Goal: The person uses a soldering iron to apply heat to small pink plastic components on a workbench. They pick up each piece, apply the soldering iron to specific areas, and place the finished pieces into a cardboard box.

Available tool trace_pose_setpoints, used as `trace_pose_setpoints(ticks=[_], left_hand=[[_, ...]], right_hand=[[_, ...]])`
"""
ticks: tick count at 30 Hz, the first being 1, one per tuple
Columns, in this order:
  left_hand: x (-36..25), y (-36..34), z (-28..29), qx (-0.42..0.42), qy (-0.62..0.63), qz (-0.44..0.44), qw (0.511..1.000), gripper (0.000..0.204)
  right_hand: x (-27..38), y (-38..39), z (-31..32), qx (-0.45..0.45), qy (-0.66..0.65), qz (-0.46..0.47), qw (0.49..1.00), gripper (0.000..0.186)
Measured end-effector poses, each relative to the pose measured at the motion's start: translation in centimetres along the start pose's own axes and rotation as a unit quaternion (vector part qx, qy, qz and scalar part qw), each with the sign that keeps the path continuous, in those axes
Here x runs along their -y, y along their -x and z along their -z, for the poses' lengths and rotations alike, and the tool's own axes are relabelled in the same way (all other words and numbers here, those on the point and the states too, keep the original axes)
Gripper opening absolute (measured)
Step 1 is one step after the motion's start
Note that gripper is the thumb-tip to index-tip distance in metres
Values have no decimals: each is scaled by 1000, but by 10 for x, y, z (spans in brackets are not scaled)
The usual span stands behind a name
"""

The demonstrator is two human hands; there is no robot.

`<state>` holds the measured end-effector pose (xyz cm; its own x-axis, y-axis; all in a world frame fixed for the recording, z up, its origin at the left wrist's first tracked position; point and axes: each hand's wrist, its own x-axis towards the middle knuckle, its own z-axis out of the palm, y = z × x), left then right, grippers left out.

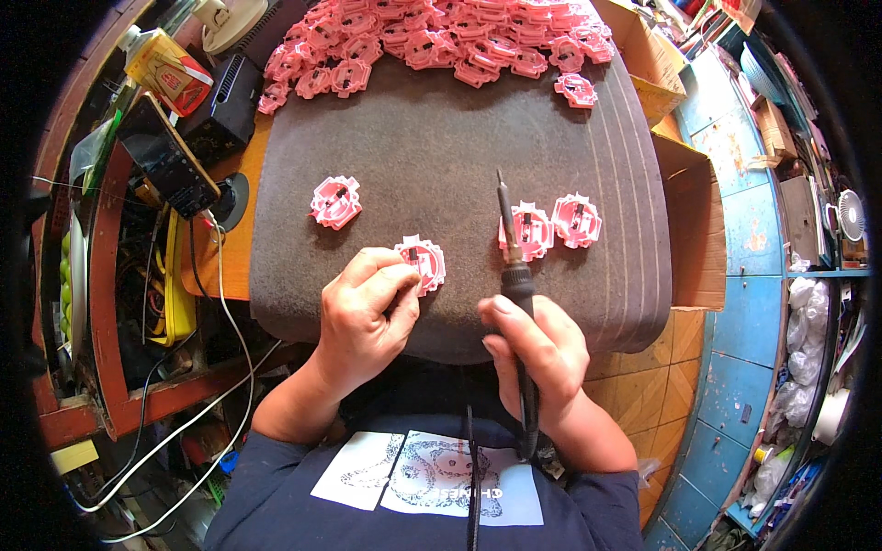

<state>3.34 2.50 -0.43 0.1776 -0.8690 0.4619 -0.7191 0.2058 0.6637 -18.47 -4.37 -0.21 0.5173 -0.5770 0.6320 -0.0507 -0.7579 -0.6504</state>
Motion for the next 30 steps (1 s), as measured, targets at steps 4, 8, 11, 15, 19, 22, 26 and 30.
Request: trace_pose_setpoints(ticks=[4, 8, 11, 15, 19, 22, 26, 30], left_hand=[[0, 1, 1, -2, 0, 4, 1000, 16], [0, 0, -2, -10, 11, -4, 1000, 16], [1, 0, -3, -11, 12, -6, 1000, 16], [1, -1, -2, -10, 12, -10, 1000, 17], [1, 0, -1, -9, 12, -10, 1000, 18], [1, 0, -1, -7, 11, -7, 1000, 18], [2, -1, -1, -13, 8, -16, 1000, 18], [3, 0, -2, -14, 5, -18, 1000, 17]], right_hand=[[-10, -15, -12, 47, 6, 7, 999, 39], [-16, -25, -29, 35, 12, -6, 999, 44], [-16, -29, -38, 40, -15, -24, 999, 56], [-15, -36, -39, 97, 20, -31, 995, 64], [-13, -44, -39, 118, 22, -33, 992, 69], [-16, -48, -39, 130, 22, -29, 991, 70], [-21, -50, -40, 127, 18, -13, 992, 68], [-20, -50, -40, 122, 19, -13, 992, 66]])
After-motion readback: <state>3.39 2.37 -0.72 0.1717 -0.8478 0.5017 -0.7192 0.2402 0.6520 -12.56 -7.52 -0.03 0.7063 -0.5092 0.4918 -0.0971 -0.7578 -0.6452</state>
